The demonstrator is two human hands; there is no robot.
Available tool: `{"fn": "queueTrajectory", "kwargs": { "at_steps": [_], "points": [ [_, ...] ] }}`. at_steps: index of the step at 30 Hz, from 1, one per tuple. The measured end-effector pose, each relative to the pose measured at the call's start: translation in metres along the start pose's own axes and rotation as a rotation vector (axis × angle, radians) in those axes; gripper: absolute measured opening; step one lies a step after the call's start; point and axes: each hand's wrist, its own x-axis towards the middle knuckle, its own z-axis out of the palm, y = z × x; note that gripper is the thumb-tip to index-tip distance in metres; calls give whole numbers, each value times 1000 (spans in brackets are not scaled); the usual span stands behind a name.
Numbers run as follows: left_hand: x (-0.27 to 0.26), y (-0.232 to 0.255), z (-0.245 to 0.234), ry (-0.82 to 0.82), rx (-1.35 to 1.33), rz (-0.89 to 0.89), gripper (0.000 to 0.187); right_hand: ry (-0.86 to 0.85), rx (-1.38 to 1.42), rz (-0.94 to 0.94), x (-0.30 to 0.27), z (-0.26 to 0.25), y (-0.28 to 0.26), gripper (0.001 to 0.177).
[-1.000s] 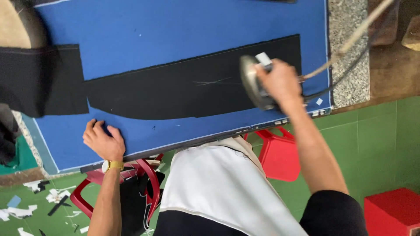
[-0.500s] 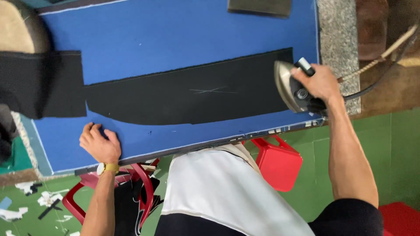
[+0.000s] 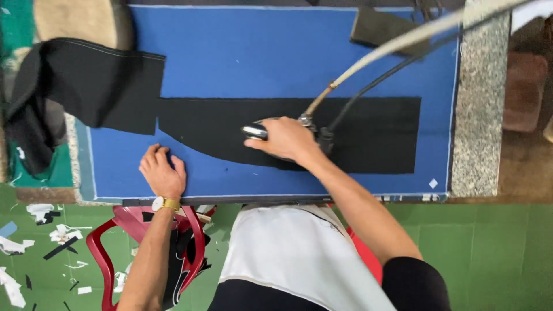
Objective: The person irons a black fabric piece on a blue work surface. They then cut a white strip of material using scissors and place it on the black fabric, ironing it down to secure it.
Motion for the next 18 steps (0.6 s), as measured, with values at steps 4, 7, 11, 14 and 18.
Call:
{"fn": "queueTrajectory", "kwargs": {
  "at_steps": [4,7,11,14,18],
  "points": [
    [1,5,-3,10,10,-25,22,35,41,-59,37,9,-32,61],
    [-1,1,-2,-15,41,-34,22,69,34,-44,57,12,-30,62],
    [-1,0,0,6,60,-7,22,78,51,8,44,0,-8,65],
    [-4,0,2,3,85,-16,23,84,105,95,23,-15,27,62],
    [-5,0,2,-19,146,-7,24,143,97,265,-10,-40,95,66]
  ]
}}
